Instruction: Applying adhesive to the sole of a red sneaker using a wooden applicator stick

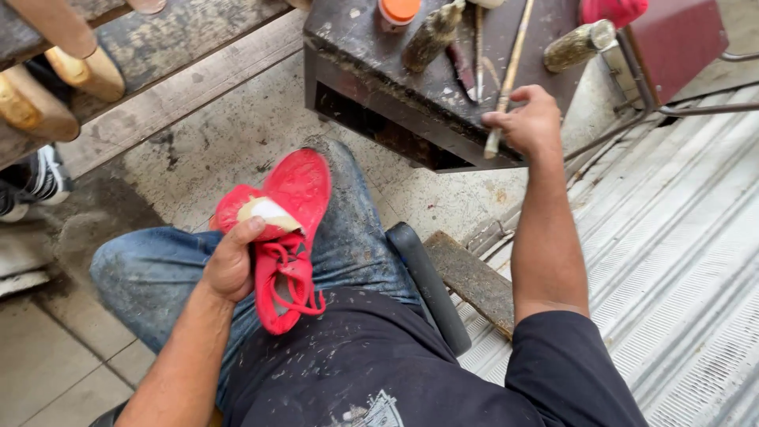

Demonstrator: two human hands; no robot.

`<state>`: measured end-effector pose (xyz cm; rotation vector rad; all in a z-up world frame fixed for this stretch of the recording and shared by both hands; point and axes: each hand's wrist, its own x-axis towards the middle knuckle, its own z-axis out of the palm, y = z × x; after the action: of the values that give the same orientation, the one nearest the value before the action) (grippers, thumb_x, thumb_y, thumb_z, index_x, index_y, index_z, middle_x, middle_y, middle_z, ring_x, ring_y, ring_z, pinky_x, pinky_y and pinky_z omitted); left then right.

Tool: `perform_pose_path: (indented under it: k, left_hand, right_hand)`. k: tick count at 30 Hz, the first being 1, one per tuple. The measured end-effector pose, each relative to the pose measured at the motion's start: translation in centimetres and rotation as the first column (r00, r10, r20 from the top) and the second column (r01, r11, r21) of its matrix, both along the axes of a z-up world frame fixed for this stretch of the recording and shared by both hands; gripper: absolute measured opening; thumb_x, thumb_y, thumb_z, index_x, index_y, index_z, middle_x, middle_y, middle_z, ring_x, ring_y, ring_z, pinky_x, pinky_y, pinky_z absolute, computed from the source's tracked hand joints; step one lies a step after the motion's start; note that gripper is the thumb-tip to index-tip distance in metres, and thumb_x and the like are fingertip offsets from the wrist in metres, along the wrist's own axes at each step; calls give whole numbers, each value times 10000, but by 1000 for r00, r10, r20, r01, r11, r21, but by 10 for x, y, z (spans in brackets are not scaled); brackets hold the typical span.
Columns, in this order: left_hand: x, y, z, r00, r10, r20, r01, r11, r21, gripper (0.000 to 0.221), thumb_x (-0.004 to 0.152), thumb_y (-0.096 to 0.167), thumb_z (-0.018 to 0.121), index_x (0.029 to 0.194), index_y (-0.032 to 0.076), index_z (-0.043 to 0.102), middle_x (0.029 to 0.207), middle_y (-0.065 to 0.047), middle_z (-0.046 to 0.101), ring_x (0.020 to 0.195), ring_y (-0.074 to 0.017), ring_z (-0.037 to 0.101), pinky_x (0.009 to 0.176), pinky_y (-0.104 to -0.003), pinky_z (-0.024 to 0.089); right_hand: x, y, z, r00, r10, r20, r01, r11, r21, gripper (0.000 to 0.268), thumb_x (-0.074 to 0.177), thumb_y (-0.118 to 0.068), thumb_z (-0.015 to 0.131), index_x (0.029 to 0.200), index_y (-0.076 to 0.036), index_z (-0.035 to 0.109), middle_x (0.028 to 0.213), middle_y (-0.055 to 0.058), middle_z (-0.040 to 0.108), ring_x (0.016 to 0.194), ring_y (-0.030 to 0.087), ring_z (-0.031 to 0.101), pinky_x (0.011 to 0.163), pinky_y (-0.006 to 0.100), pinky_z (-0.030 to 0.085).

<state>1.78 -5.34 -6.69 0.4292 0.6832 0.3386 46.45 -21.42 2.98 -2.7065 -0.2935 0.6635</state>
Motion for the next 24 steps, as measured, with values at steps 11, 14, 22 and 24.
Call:
perform_pose_path:
  k: [11, 14, 22, 24]
  left_hand:
    - [35, -33, 8, 999, -15, 46, 17, 998, -56, 343, 870, 222, 708, 1115, -18, 697, 1008, -133, 759, 854, -220, 722, 812, -359, 605]
    - [37, -39, 8, 999, -2, 38, 4, 999, -36, 372, 837, 237, 722, 1120, 1, 679, 1001, -118, 745, 861, -213, 706, 807, -349, 591]
    - [45, -57, 43, 977, 95, -191, -72, 989, 126, 318, 784, 250, 844, 990, 35, 733, 889, -171, 741, 888, -254, 736, 887, -440, 601]
    - [50, -57, 48, 972, 98, -216, -66, 986, 152, 333, 778, 253, 850, 1004, 36, 737, 901, -174, 738, 910, -257, 731, 900, -445, 596]
  right_hand:
    - [-75, -82, -13, 904, 396, -162, 164, 28, 986, 141, 952, 0, 536, 980, -138, 534, 928, 113, 592, 687, 249, 653, 578, 343, 605]
    - [-145, -46, -10, 819, 558, -133, 117, 65, 991, 120, 949, -42, 611, 1050, -70, 553, 1092, 224, 632, 701, 257, 712, 603, 309, 664]
    - [-201, 14, -48, 721, 651, 238, -455, 185, 871, 190, 751, 84, 878, 855, -4, 746, 958, 220, 737, 876, 334, 724, 769, 439, 609]
    - [-198, 22, -48, 704, 638, 313, -535, 185, 824, 167, 778, 78, 870, 862, -10, 756, 956, 204, 748, 861, 335, 726, 759, 431, 606]
